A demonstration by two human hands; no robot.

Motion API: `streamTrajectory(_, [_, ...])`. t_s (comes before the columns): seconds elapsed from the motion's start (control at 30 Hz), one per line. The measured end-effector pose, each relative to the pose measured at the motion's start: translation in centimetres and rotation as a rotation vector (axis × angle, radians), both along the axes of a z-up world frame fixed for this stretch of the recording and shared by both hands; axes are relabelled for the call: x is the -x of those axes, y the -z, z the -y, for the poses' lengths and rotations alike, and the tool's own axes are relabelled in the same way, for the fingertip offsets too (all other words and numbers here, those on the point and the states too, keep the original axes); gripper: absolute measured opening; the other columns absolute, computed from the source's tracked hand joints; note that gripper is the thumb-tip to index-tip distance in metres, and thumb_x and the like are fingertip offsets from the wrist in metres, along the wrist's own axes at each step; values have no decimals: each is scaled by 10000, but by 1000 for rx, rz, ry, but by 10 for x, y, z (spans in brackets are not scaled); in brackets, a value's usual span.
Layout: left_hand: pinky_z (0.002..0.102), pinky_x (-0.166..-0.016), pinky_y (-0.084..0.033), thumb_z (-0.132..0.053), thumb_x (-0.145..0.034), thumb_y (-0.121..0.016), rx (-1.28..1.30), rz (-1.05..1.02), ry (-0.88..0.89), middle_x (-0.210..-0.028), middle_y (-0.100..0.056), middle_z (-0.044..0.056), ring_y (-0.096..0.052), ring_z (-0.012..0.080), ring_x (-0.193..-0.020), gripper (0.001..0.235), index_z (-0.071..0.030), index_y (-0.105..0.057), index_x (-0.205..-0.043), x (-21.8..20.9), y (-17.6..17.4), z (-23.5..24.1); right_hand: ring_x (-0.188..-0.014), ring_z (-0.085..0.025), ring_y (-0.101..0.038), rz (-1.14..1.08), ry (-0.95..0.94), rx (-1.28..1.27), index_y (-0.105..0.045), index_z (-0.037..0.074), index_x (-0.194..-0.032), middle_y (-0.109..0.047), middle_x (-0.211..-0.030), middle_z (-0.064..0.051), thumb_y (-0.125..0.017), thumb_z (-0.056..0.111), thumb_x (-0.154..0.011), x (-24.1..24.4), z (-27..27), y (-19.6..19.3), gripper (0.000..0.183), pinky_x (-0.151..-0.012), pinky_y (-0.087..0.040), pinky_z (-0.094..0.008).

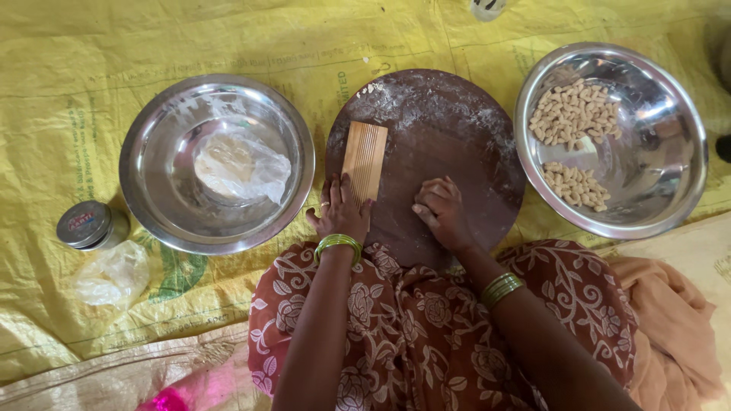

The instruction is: The person sits on the floor and uses a ridged wooden board to press and shape small pieces of dough into textured snacks. They place the finished pieces into a metal bowl and continue shaping more dough from a larger lump.

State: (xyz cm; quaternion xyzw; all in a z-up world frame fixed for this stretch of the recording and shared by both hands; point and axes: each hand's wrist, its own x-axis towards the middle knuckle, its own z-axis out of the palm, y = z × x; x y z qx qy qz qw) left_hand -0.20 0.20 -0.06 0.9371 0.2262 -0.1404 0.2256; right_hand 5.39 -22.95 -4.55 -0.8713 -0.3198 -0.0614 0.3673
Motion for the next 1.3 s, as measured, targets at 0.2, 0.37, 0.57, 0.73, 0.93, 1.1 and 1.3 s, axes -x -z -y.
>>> streamTrajectory(0.2, [712, -1171, -183, -570, -987, -483, -1, 3, 10, -1700, -189, -54, -171, 164, -1554, 752, -280, -194, -1618, 2, 3, -3, -1024, -176, -668, -262, 197, -358, -746, 66, -800, -726, -935, -19, -801, 130, -907, 21, 30, 16, 136, -1179, -379, -474])
streamTrajectory(0.37, [705, -1177, -173, -579, -996, -448, 16, -7, 15, -1695, -180, -59, -160, 149, -1555, 740, -288, -175, -1620, -1, 6, -4, -1039, -243, -604, -232, 489, -202, -609, 16, -1051, -539, -1193, -165, -897, 112, -744, 21, 49, -7, 432, -938, -572, -392])
streamTrajectory(0.57, [703, -1169, -181, -553, -980, -497, 7, -5, 1, -1687, -206, -51, -174, 150, -1546, 750, -276, -201, -1611, -2, 1, -1, -1387, -415, -446, -50, 394, 236, -411, -63, -1548, -389, -1579, -265, -753, 20, -865, 59, 5, -1, 768, -1116, -454, -470])
streamTrajectory(0.73, [700, -1163, -221, -514, -951, -597, -32, 30, -4, -1677, -260, -22, -219, 171, -1540, 762, -227, -290, -1586, 1, 1, 2, -1368, -323, -564, 441, 18, 545, -569, 30, -1414, -562, -1478, -178, -689, 53, -899, 27, -2, 8, 529, -1145, -507, -419])
streamTrajectory(0.93, [718, -1147, -217, -467, -949, -633, -102, 72, 30, -1667, -268, 17, -229, 200, -1531, 775, -189, -291, -1587, 0, 7, 6, -952, -278, -744, 244, 18, 485, -699, 66, -1098, -752, -1072, -142, -687, 119, -959, -61, -12, 5, 149, -776, -629, -401])
streamTrajectory(1.1, [710, -1158, -222, -480, -893, -695, -77, 70, 29, -1671, -251, 40, -215, 212, -1544, 882, -163, -260, -1593, 0, 3, 6, -768, -295, -742, 169, 94, 655, -672, 48, -970, -744, -886, -149, -695, 301, -970, -95, -34, -3, 254, -596, -582, -433])
streamTrajectory(1.3, [718, -1144, -227, -514, -881, -707, -46, 20, 46, -1679, -219, 43, -189, 216, -1547, 949, -163, -198, -1602, 1, -3, 4, -649, -278, -704, 68, 131, 739, -647, 42, -1038, -697, -768, -139, -641, 327, -958, -77, -44, -21, 296, -561, -565, -439])
